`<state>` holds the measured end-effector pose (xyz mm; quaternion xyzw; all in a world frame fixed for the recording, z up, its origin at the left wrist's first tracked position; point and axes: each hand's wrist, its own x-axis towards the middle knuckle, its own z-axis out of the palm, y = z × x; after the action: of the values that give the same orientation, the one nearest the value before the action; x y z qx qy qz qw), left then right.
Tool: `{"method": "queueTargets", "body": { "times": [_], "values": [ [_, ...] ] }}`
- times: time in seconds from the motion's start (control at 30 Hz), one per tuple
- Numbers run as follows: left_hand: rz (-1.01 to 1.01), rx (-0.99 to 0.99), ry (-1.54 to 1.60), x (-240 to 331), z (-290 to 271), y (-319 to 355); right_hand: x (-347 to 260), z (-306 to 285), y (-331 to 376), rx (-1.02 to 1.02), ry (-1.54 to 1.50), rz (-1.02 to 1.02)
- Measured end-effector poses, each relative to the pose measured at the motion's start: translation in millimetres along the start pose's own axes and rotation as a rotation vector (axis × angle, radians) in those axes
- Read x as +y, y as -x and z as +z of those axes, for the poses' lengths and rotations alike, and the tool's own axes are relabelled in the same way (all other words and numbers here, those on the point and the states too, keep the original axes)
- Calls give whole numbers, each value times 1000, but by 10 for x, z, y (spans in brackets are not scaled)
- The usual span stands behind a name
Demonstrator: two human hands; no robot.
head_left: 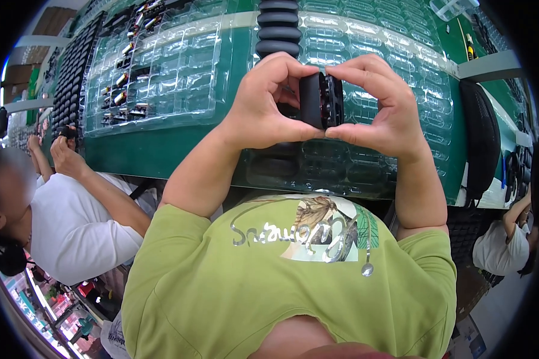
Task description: The person assembles black plastic components by hand, likely earbud charging cases, on an industrial manufacturing assembly line.
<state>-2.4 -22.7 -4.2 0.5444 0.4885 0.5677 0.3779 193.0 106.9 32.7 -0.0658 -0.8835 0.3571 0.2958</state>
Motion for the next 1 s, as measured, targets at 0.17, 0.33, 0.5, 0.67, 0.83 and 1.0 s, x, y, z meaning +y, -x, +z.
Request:
{"method": "queueTargets", "body": {
  "times": [0.17, 0.33, 0.5, 0.67, 0.83, 1.0],
  "values": [
    [-5, -9, -33, -20, -14, 0, 10, -16, -2, -8, 34, -15],
    [-25, -64, -25, -23, -35, -3, -12, -18, 0, -14, 31, -5],
    [-15, -38, -9, 20, 8, -18, -34, -31, -2, 3, 52, -47],
    [-61, -14, 71, 34, 19, -31, 2, 2, 17, 21, 0, 29],
    [-82, -45, 85, 12, -15, -25, -8, -9, 17, -12, -56, 75],
    [-59, -20, 22, -14, -13, -12, -12, 21, 26, -8, 4, 74]
  ]
}}
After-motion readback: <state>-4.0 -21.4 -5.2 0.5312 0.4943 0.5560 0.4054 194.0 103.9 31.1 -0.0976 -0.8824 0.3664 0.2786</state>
